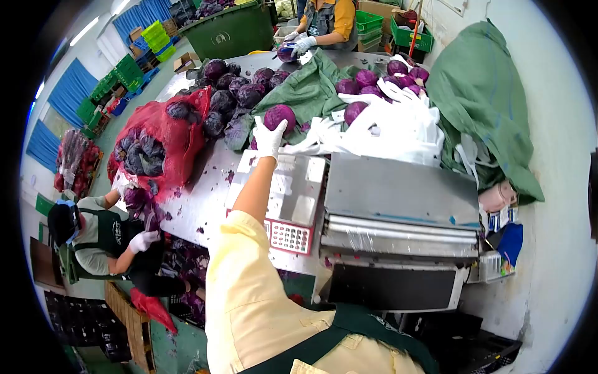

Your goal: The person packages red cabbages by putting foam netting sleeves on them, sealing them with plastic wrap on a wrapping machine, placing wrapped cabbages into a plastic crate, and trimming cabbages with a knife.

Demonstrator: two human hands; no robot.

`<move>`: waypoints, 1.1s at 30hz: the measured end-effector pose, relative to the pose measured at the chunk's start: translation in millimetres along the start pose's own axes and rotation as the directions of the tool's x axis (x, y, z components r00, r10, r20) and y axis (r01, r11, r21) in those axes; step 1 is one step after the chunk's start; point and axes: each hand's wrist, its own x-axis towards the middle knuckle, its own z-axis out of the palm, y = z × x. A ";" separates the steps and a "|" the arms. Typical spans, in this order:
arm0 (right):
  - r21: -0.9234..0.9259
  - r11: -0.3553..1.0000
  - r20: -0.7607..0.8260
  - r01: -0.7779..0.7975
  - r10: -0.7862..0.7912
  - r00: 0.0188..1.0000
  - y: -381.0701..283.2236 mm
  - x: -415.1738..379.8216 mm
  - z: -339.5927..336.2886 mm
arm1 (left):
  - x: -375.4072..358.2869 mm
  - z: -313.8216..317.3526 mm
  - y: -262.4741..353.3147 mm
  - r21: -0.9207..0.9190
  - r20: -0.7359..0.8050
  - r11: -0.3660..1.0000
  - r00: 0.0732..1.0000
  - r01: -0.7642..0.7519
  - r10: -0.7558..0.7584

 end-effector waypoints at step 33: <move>0.687 0.727 0.653 0.018 -0.627 0.425 -618.3 -187.9 321.2 | -201.2 -94.3 42.2 -0.191 -0.140 0.879 0.899 -0.436 0.415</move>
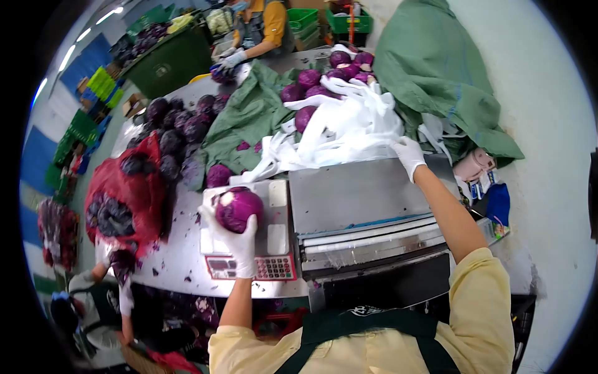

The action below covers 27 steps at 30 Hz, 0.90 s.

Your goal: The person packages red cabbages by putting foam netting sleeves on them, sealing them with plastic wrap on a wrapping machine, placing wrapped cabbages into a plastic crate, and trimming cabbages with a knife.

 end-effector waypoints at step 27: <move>0.160 0.913 0.507 0.376 -0.403 0.762 -83.4 -299.1 -89.0 | -178.1 -18.0 246.0 -0.559 0.499 0.658 0.838 0.505 -0.220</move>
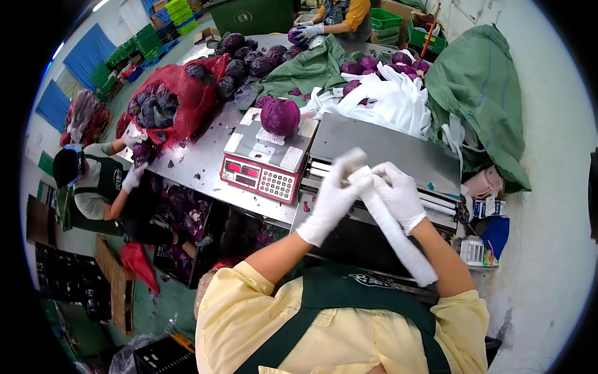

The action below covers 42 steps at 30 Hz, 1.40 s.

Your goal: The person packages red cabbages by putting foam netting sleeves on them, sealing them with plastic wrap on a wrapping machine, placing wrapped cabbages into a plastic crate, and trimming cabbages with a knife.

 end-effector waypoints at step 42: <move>0.557 0.771 0.167 -0.310 0.261 0.951 22.9 180.3 86.7 | 107.7 -254.7 -85.4 -0.138 -0.462 0.978 0.863 0.159 -0.205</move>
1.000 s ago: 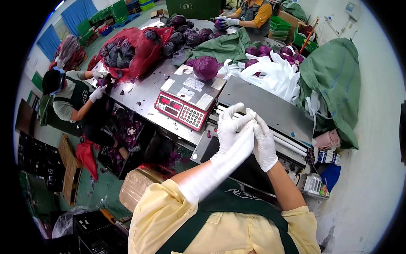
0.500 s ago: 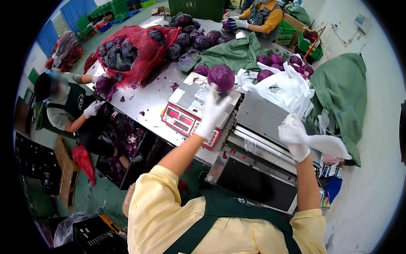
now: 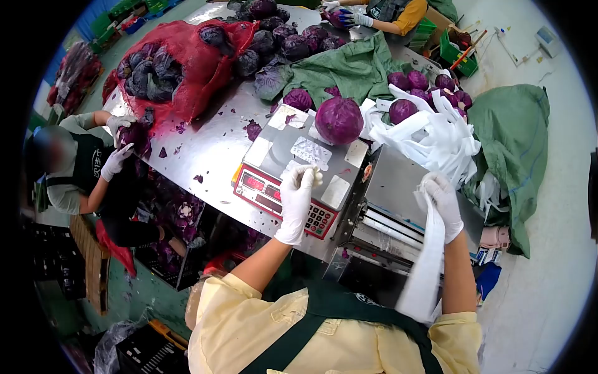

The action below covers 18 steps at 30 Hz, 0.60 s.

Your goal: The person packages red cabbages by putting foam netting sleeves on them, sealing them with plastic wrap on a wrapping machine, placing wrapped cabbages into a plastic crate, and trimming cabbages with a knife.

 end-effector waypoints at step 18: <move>-0.690 0.723 -0.485 -0.048 -0.411 0.772 27.2 -116.4 -174.5 | -46.1 -22.1 11.9 -0.006 -0.032 0.986 0.986 0.164 -0.164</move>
